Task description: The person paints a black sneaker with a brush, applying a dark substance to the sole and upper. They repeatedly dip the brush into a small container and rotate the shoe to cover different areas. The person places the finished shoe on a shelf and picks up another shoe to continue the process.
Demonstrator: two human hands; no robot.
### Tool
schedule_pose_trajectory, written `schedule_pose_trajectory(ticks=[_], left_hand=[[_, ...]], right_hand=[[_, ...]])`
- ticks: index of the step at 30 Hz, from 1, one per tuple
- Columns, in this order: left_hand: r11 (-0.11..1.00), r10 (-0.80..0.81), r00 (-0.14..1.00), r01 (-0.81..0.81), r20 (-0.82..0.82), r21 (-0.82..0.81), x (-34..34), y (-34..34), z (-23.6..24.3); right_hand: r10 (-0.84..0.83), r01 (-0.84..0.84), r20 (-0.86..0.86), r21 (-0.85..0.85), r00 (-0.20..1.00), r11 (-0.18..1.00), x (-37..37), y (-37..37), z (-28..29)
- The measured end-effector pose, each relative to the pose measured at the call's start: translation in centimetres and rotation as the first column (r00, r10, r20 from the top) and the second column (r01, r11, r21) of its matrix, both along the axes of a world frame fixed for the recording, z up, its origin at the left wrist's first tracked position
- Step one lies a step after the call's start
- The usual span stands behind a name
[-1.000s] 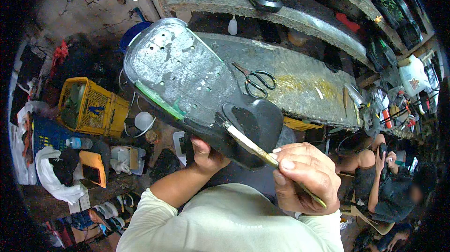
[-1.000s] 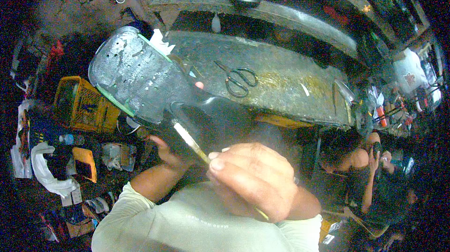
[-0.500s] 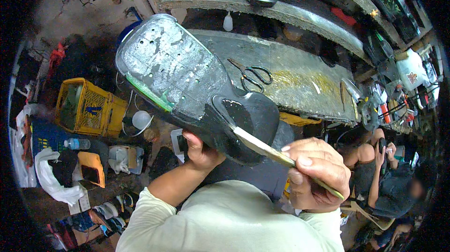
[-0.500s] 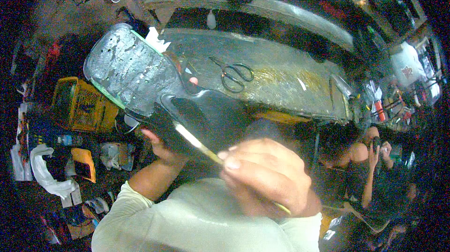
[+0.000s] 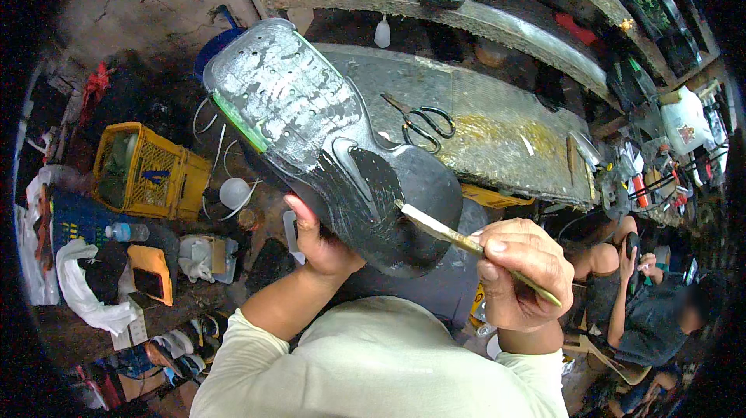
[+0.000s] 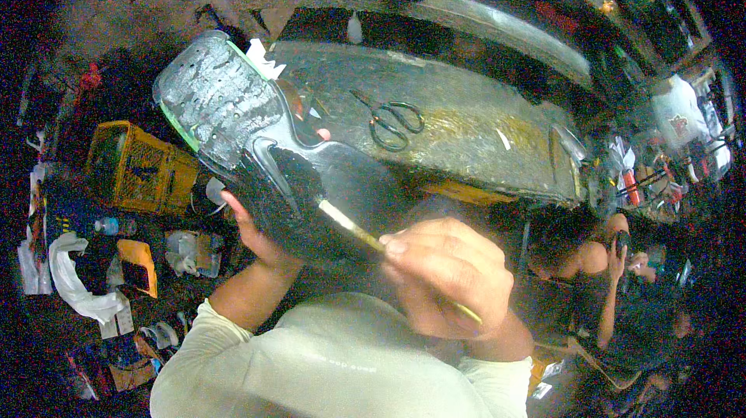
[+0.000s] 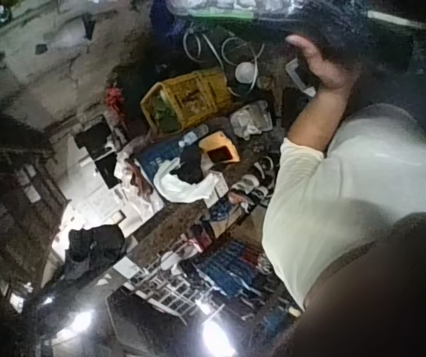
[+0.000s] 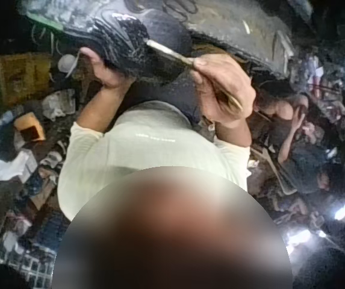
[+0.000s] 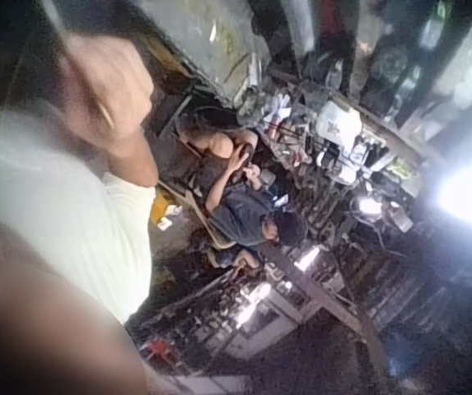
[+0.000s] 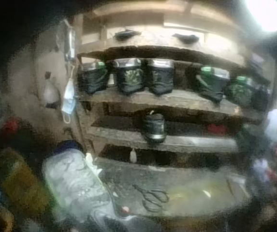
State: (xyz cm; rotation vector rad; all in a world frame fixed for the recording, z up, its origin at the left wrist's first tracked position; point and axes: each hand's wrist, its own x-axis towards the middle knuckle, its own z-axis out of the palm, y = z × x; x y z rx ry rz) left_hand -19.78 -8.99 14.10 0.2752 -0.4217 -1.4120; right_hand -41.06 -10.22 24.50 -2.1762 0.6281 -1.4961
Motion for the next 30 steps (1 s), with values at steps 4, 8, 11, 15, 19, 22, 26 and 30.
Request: schedule_pose_trajectory(ticks=[4,8,11,15,19,22,26,30], left_hand=[[0.999,0.005,0.999,-0.007,0.045,0.052,-0.3,0.1,0.1],[0.999,0.032,0.993,-0.034,0.11,0.021,-0.3,0.1,0.0],[0.999,0.027,0.993,-0.03,0.111,0.024,-0.4,0.1,-0.2],[0.995,-0.041,0.999,0.042,0.009,-0.092,-0.3,0.2,-0.5],[0.989,-0.078,0.997,0.074,-0.026,-0.127,-0.2,0.2,-0.9],[0.992,-0.079,0.997,0.081,0.024,-0.093,-0.4,0.1,-0.8],[1.0,0.001,0.991,0.001,0.131,-0.022,-0.8,0.0,-0.2],[1.0,0.003,0.959,-0.009,0.282,0.021,-0.9,0.1,0.6]], right_hand=[[0.16,-0.161,-0.024,-0.033,0.987,0.986,0.1,0.1,0.1],[0.016,-0.017,-0.022,-0.032,1.0,0.999,0.3,-0.2,0.3],[0.121,-0.121,-0.029,-0.008,0.992,0.993,0.3,-0.1,0.4],[0.064,-0.064,-0.037,-0.02,0.997,0.998,0.2,0.1,0.4],[0.098,-0.098,-0.008,-0.001,0.995,0.995,0.0,0.2,0.3],[0.111,-0.111,-0.014,-0.005,0.994,0.994,0.0,0.2,0.2],[0.058,-0.058,0.008,-0.023,0.998,0.998,-0.1,0.2,-0.1],[0.119,-0.119,0.016,0.002,0.993,0.993,-0.3,0.3,-0.3]])
